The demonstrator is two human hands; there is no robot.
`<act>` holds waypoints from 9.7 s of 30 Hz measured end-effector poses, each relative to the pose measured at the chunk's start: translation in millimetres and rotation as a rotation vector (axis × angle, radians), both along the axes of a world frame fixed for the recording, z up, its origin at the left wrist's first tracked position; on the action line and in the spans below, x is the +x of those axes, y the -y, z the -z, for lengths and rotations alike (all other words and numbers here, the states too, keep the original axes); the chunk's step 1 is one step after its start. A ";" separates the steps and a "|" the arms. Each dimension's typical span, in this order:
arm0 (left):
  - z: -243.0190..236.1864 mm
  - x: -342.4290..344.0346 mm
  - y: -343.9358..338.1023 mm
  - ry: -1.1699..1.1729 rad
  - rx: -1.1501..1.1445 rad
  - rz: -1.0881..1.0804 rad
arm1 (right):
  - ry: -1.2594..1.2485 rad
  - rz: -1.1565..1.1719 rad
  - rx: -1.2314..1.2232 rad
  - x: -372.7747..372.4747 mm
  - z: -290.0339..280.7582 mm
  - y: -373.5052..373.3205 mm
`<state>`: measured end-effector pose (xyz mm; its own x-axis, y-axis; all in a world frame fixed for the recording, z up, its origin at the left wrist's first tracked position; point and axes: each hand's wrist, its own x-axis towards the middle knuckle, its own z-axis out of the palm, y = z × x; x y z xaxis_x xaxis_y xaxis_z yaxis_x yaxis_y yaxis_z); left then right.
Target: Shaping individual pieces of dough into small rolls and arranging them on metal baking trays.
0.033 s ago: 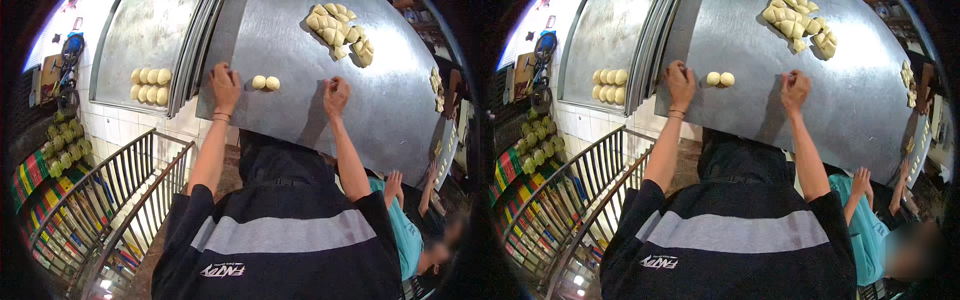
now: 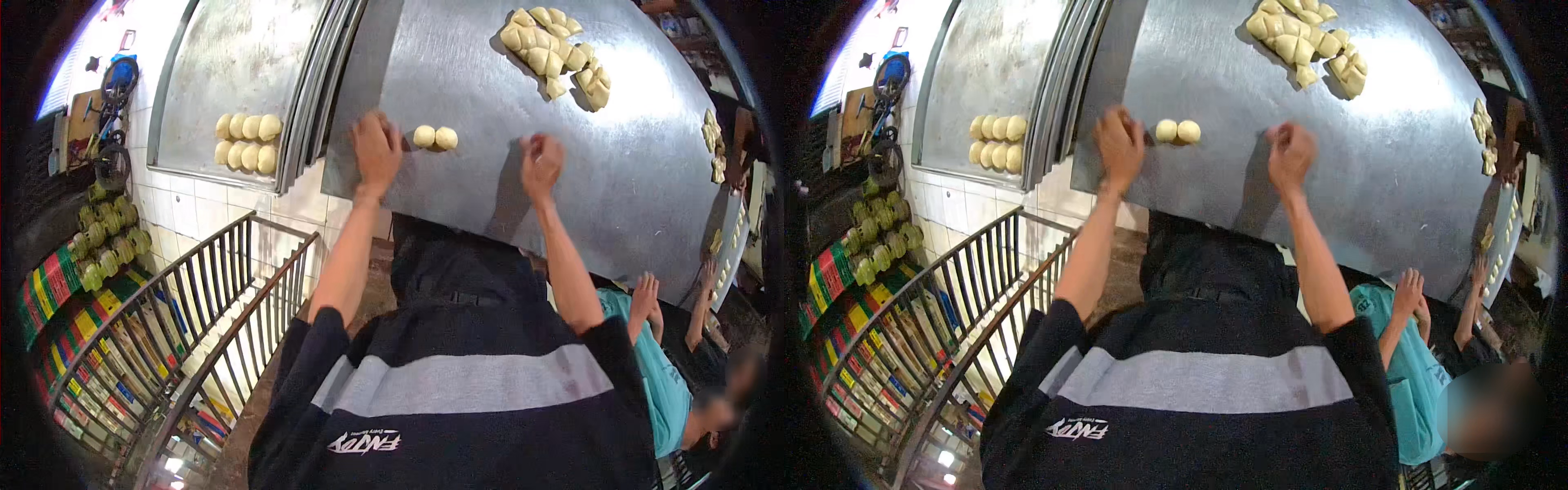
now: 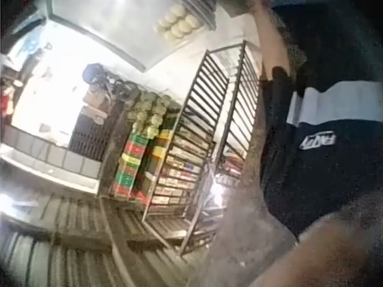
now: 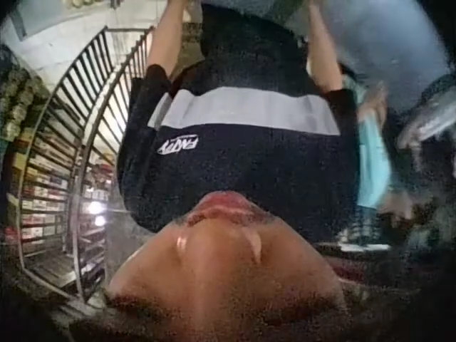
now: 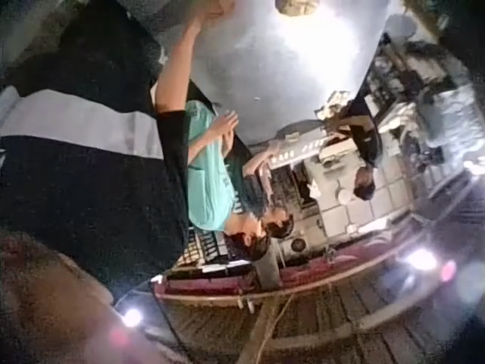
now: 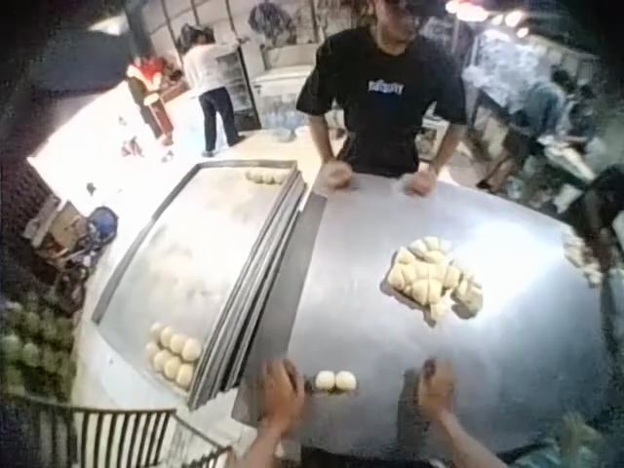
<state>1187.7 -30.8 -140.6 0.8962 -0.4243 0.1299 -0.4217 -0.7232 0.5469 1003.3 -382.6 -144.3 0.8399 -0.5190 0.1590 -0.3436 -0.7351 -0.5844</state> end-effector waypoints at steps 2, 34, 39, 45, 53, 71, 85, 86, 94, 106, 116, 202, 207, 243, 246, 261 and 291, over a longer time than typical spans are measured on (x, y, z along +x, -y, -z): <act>-0.6 0.7 -0.5 0.007 -0.113 0.073 | 0.082 -0.066 0.032 -5.0 1.2 1.1; -179.1 113.0 -50.8 -0.215 -0.422 0.306 | 0.123 -0.562 0.583 210.7 -159.8 -178.1; -201.2 201.2 -142.7 -0.042 -0.127 0.190 | 0.242 -0.759 0.479 314.0 -161.7 -286.0; -174.2 210.3 -162.5 -0.170 0.025 0.214 | 0.264 -0.586 0.194 300.6 -116.9 -265.8; -196.7 104.9 -113.0 -0.148 -0.497 -0.275 | 0.077 0.422 -0.169 194.0 -8.3 45.1; -40.1 -90.8 102.5 -0.715 -0.172 0.145 | 0.043 -0.326 0.655 -9.4 -80.2 -80.4; 13.0 -41.4 82.7 0.256 0.188 0.254 | -0.050 -0.168 -0.179 -4.4 7.8 -6.7; 12.8 -44.2 84.0 0.165 0.189 0.308 | -0.084 -0.231 -0.116 -7.8 5.7 -12.7; 1.1 9.1 65.0 0.270 0.176 0.364 | -0.014 0.099 -0.105 6.4 -19.6 29.9; -10.8 68.0 104.2 0.097 -0.067 0.130 | -0.008 0.124 -0.215 15.6 -3.4 49.9; -27.1 7.4 69.0 -0.076 -0.308 0.461 | 0.102 0.155 0.347 -20.8 -13.5 -42.6; -224.0 194.7 -55.4 0.019 -0.145 0.296 | 0.494 -0.642 0.359 284.5 -180.1 -190.5; -189.4 262.6 -105.6 -0.232 0.005 0.298 | 0.065 -0.698 0.338 359.5 -129.1 -272.9; -61.4 7.0 147.6 -0.763 -0.734 -0.143 | -0.124 0.002 1.198 -51.7 -124.6 -12.2; -71.2 -24.6 148.5 -0.769 -0.574 0.213 | 0.074 0.145 1.127 -36.1 -131.4 -27.2; -9.2 -52.0 21.6 0.411 0.196 0.348 | -0.393 -0.354 -0.156 -72.6 -37.4 -7.1; -39.0 -7.5 43.1 -0.327 -0.316 0.215 | -0.046 0.131 0.349 13.2 -32.0 -49.7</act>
<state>1180.2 -73.9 -101.6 0.8083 -0.5887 0.0091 -0.3128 -0.4163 0.8537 1016.5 -332.9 -112.3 0.7651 -0.6386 -0.0830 -0.4532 -0.4423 -0.7739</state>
